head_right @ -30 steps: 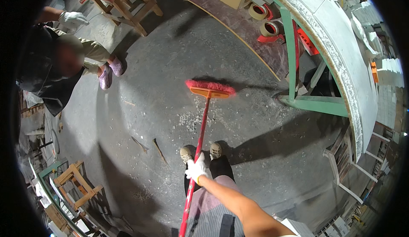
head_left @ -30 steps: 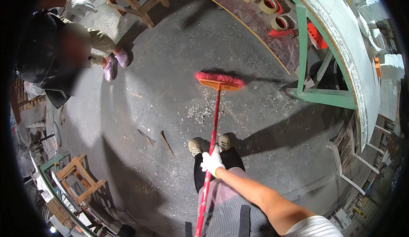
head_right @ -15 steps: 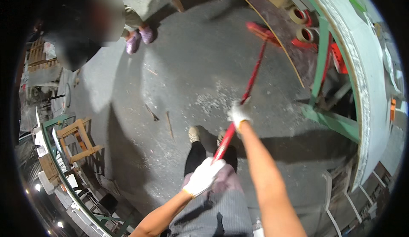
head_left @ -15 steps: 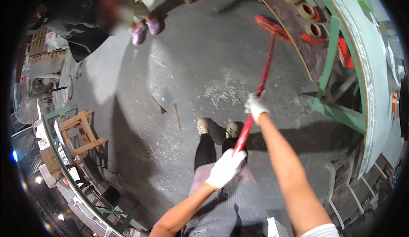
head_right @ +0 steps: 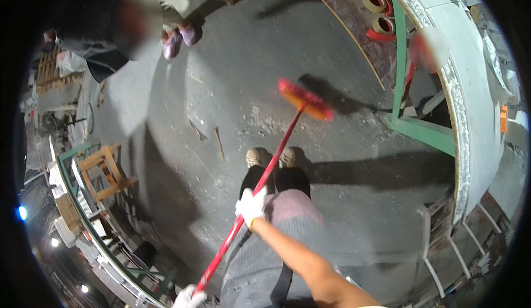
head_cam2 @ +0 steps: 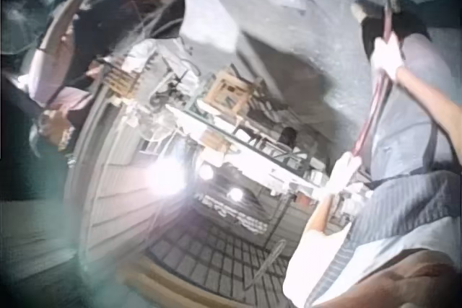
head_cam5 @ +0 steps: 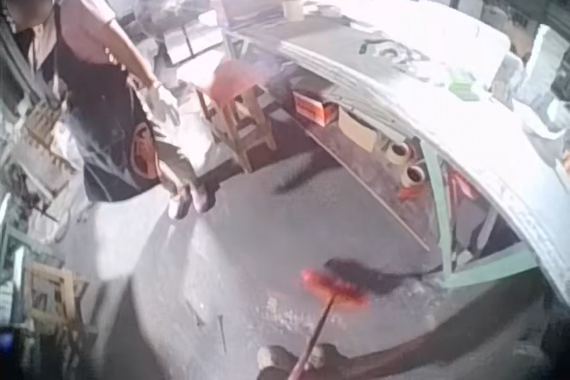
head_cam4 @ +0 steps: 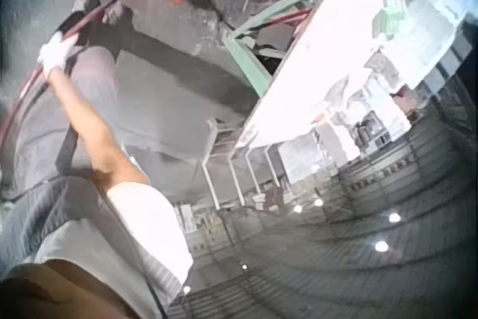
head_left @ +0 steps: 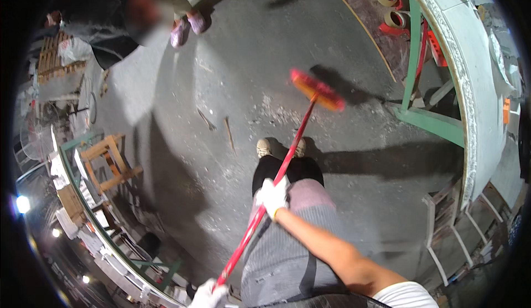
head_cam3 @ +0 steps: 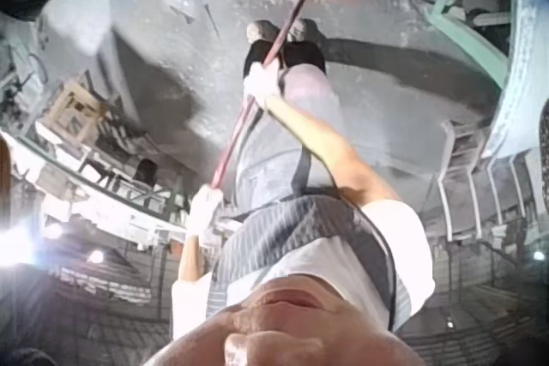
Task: The person sweeps debris and dust on a concrete workshop floor using a red broom. They move around the space, sweeping near workbenches, pallets, and a fan, while another person works nearby.
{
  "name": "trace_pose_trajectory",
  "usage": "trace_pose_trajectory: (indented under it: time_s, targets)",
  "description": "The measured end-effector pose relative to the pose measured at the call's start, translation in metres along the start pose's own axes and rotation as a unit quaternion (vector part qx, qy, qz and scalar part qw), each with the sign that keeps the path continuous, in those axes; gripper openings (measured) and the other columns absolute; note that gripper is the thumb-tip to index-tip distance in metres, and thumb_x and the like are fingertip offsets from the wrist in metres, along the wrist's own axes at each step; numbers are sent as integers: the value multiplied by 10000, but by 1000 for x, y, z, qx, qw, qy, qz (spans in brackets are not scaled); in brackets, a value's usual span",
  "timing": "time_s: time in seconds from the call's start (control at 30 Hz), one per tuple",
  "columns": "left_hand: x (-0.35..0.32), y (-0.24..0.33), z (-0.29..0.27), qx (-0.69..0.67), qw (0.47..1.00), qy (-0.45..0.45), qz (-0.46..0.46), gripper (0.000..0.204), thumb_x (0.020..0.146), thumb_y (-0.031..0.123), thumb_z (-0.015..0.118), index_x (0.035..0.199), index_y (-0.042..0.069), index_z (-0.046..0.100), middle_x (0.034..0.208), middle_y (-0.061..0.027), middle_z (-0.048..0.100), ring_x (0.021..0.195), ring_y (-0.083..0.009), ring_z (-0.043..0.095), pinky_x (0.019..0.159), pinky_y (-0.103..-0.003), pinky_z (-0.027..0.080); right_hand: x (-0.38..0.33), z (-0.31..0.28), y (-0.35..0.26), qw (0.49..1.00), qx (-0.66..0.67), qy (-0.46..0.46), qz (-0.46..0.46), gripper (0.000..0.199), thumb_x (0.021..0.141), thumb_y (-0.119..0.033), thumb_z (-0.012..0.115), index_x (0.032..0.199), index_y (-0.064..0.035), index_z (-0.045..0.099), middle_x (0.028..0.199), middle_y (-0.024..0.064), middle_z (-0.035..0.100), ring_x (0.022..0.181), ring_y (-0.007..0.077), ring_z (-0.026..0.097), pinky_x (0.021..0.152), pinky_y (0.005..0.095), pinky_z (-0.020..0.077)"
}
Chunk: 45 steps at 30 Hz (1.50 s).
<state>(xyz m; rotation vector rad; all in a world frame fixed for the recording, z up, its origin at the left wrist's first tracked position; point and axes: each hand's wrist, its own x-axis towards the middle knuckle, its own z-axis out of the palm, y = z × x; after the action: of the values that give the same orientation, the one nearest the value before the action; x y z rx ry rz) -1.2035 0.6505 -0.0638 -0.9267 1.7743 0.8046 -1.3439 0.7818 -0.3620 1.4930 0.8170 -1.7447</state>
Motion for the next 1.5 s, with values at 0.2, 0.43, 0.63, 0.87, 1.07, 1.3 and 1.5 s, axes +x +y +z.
trace_pose_trajectory:
  time_s: [0.2,0.43,0.63,0.87,1.07,1.3,1.5]
  targets:
    - [144,87,75,54,981,-141,126,517,939,547,500,1079,53,558,994,-245,640,940,-421,624,829,-467,468,81,-111,-131,987,117,-37,-101,420,980,-522,319,778,-163,397,599,14,399,437,177,372,390,359,311]
    - [162,84,131,51,973,-134,181,529,954,530,477,1047,13,539,885,-244,647,860,-437,632,774,-501,469,86,-138,-127,966,-102,58,-228,171,928,-78,514,952,-144,359,596,11,380,424,141,406,361,316,340]
    - [101,-42,127,20,984,-86,153,572,954,569,413,1122,38,542,986,-263,649,954,-441,620,841,-503,462,83,-151,1,985,-119,-46,-118,332,959,-290,367,646,-188,326,505,-6,302,394,149,268,381,312,235]
    - [-20,-212,149,-3,996,22,85,575,941,589,405,1120,62,548,974,-231,662,916,-437,634,809,-489,483,84,-180,186,958,-268,-9,-103,228,863,-140,497,649,-147,419,528,47,445,397,191,433,376,354,393]
    - [-161,-281,131,-49,996,68,-11,525,932,569,452,1084,80,569,909,-218,665,863,-411,647,758,-488,494,-19,-161,311,938,-323,-120,26,121,882,-115,495,778,-80,445,592,69,472,456,190,451,410,355,422]
    - [-144,-272,176,-158,970,155,104,448,916,485,494,1058,64,555,829,-210,644,824,-419,639,703,-495,485,-19,-152,239,911,-379,-160,-23,276,885,-252,496,652,-150,388,549,25,410,447,172,408,437,332,373]
    - [37,-128,182,-155,935,231,221,353,893,361,525,1001,28,569,844,-213,674,830,-418,665,764,-513,516,48,-106,66,921,-332,-174,-109,412,974,-332,481,634,-188,298,539,-62,313,447,100,285,410,278,279]
